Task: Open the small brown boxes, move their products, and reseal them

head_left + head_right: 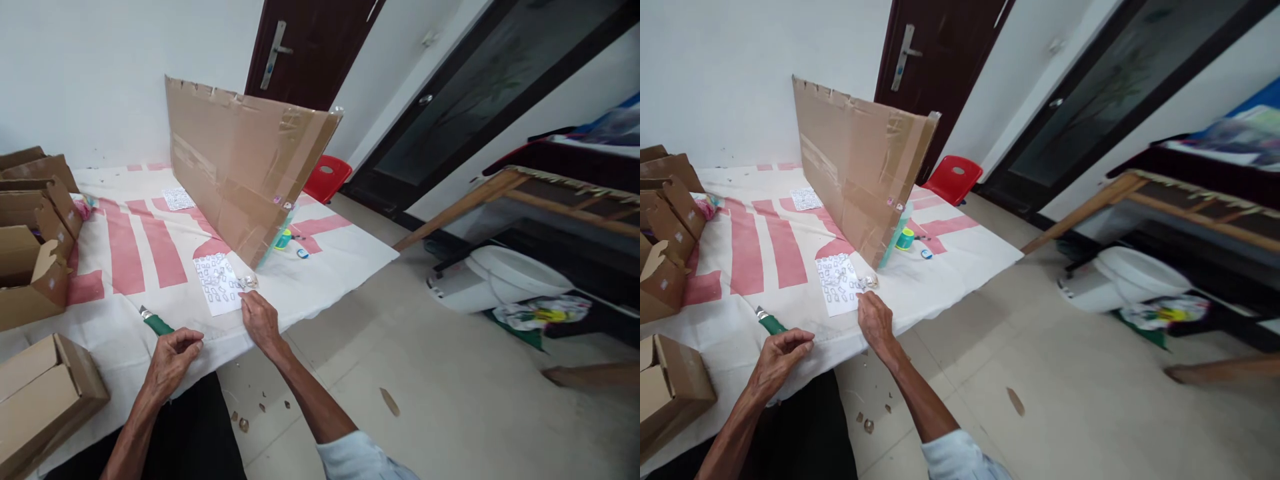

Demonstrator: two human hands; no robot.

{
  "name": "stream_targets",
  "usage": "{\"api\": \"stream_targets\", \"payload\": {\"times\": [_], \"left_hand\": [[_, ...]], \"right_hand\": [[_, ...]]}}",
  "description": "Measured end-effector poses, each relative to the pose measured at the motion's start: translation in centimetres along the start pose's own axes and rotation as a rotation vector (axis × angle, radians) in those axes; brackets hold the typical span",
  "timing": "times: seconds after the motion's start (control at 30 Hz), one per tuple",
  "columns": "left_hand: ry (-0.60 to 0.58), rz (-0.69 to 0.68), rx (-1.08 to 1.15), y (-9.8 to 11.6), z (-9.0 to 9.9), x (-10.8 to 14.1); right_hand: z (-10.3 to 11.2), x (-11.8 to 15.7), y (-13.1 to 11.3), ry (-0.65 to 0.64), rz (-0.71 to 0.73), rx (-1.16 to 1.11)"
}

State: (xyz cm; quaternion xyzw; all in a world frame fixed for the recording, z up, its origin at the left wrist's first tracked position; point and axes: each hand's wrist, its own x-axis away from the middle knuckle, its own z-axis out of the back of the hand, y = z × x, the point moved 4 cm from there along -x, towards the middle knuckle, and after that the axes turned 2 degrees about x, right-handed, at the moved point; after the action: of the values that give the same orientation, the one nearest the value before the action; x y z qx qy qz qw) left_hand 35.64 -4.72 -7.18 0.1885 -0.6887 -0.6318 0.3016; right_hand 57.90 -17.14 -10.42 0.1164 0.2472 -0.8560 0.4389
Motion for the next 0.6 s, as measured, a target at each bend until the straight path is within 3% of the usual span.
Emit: {"api": "stream_targets", "payload": {"times": [0.1,0.33,0.47,0.6], "left_hand": [[-0.008,-0.023,-0.028,0.1,0.0,0.0],[-0.015,-0.052,-0.111,0.6,-0.1,0.0],[-0.016,-0.076,-0.131,0.7,-0.1,0.0],[-0.015,-0.067,-0.145,0.8,-0.1,0.1]], "right_hand": [[0.9,-0.2,1.6,0.057,-0.036,0.006],[0.3,0.7,1.3,-0.079,-0.017,0.088],[0.0,1.2,0.6,-0.061,0.001,0.064],[0.0,0.8,1.5,0.032,-0.008,0.007]]}}
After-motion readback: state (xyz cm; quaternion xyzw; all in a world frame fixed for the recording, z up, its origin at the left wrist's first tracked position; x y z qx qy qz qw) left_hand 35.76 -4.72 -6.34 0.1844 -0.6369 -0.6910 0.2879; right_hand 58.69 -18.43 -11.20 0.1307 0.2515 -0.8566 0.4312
